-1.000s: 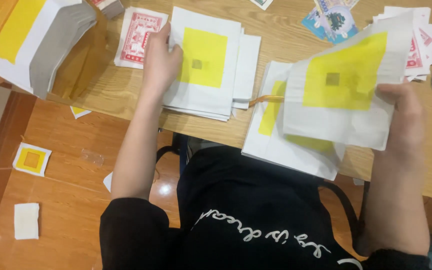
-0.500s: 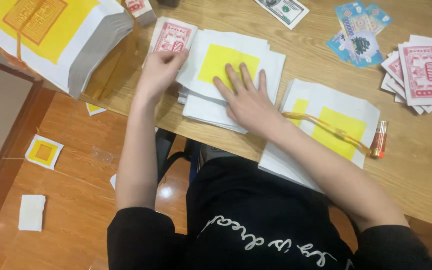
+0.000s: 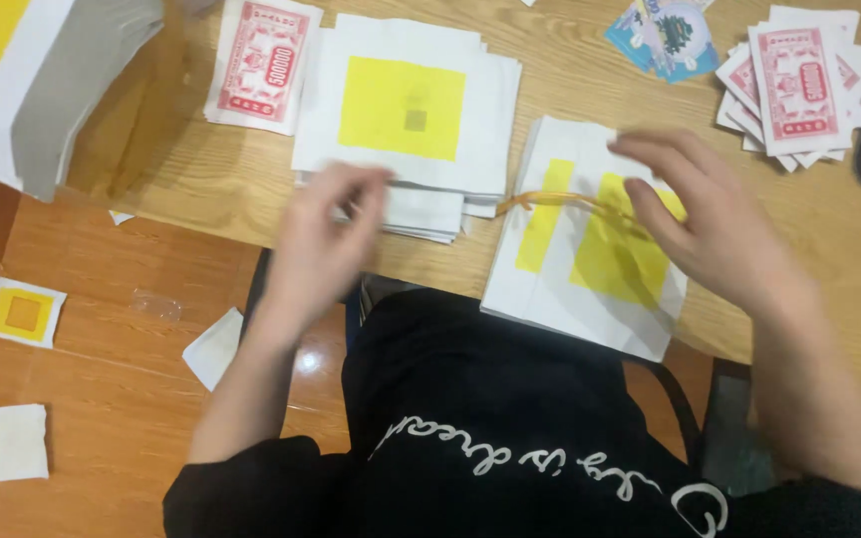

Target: Bundling stacks of ritual paper using rubber bands at a desk.

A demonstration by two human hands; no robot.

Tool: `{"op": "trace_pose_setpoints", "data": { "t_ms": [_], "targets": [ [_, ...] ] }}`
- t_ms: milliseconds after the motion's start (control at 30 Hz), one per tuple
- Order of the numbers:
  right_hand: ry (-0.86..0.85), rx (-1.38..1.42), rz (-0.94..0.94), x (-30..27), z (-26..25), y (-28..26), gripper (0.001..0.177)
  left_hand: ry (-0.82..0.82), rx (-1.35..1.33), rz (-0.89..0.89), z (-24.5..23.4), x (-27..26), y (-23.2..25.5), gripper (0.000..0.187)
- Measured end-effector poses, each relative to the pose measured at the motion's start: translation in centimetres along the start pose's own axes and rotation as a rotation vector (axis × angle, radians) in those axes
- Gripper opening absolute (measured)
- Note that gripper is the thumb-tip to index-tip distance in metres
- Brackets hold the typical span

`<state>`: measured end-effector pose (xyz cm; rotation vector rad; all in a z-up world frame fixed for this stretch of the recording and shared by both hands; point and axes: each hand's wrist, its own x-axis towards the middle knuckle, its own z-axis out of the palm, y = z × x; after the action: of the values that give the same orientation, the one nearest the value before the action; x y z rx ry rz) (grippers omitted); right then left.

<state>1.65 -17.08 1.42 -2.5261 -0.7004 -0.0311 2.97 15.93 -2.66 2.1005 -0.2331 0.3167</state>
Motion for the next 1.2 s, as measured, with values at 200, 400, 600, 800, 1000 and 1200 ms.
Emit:
{"op": "trace_pose_setpoints", "data": {
  "t_ms": [200, 400, 600, 800, 1000, 1200],
  "targets": [
    [-0.022, -0.073, -0.029, -11.2, 4.6, 1.2, 0.029, -0.794, -0.518, -0.034, 6.8, -7.1, 4.6, 0.042],
    [0.11, -0.127, 0.065, -13.3, 7.1, 1.2, 0.04, -0.777, -1.003, -0.623, 7.4, -7.3, 6.3, 0.073],
    [0.208, -0.191, -0.002, -13.6, 8.1, 2.3, 0.062, -0.825, -1.311, -0.584, 9.2, -6.1, 6.8, 0.076],
    [0.393, -0.079, 0.126, -13.2, 8.6, 2.7, 0.021, -0.738, -1.219, -0.637, 10.7, -6.4, 5.6, 0.068],
    [0.304, -0.296, 0.034, -12.4, 9.2, 0.2, 0.055, -0.679, -1.17, -0.626, 11.2, -7.3, 5.0, 0.044],
    [0.252, -0.293, -0.034, -12.3, 8.2, -0.1, 0.051, -0.54, -0.607, -0.317, 9.3, -7.6, 5.9, 0.036]
  ]
}}
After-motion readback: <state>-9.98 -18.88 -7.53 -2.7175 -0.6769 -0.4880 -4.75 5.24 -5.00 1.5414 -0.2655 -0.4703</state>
